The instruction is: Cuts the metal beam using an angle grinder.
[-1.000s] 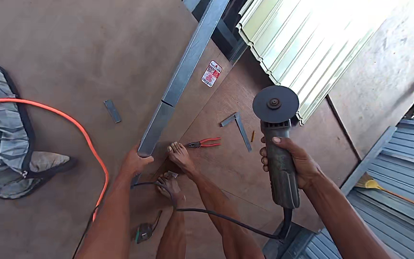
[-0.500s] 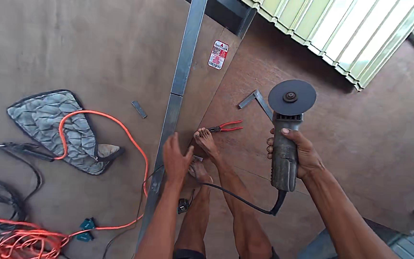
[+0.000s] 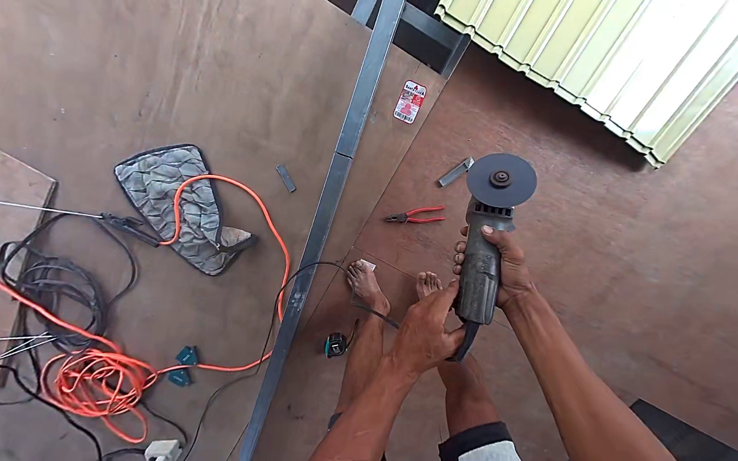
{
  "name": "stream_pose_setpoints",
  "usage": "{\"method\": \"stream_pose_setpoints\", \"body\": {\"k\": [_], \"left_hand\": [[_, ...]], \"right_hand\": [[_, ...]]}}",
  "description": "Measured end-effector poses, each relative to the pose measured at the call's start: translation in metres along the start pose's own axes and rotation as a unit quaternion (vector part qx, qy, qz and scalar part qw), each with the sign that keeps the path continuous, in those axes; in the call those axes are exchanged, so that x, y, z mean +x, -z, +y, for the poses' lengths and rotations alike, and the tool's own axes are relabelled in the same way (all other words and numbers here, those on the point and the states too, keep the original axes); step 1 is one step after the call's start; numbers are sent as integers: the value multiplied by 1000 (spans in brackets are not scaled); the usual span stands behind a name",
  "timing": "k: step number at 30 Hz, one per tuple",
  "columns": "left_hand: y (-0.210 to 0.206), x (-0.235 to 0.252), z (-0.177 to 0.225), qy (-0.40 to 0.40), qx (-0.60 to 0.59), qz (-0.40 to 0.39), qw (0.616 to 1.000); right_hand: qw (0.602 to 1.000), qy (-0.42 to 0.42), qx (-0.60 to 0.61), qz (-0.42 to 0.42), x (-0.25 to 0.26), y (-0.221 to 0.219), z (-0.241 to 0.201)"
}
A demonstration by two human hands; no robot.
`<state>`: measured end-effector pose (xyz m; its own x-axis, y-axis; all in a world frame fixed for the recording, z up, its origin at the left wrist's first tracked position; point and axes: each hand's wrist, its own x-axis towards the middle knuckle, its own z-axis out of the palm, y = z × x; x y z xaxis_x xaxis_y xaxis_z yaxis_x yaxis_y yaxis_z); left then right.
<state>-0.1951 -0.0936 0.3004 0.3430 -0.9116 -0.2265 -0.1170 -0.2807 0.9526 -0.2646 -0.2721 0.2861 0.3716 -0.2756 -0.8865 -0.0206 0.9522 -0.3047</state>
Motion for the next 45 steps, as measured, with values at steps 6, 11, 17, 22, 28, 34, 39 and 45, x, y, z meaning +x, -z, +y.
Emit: {"method": "stream_pose_setpoints", "body": {"k": [6, 11, 17, 22, 28, 34, 39, 45], "left_hand": [[-21, 3, -19, 139, -204, -83, 966], [-65, 28, -45, 309, -376, -90, 869], [-149, 27, -118, 314, -176, 4, 933], [-187, 28, -161, 336, -106, -4, 936], [-126, -39, -127, 307, -31, 55, 950], [-24, -136, -50, 396, -45, 318, 860], [18, -157, -87, 379, -160, 376, 830], [67, -165, -123, 440, -284, 269, 808]], "right_hand": [[999, 6, -14, -51, 33, 40, 5], [994, -23, -55, -96, 80, 99, 19], [968, -10, -250, 15, 118, 146, 38], [896, 38, -416, 151, 137, 167, 68], [869, 94, -480, 79, 116, 114, 89], [871, 149, -468, -24, 94, -90, 97], [878, 194, -423, -118, 140, -289, 127], [877, 209, -398, -172, 213, -474, 177]]}}
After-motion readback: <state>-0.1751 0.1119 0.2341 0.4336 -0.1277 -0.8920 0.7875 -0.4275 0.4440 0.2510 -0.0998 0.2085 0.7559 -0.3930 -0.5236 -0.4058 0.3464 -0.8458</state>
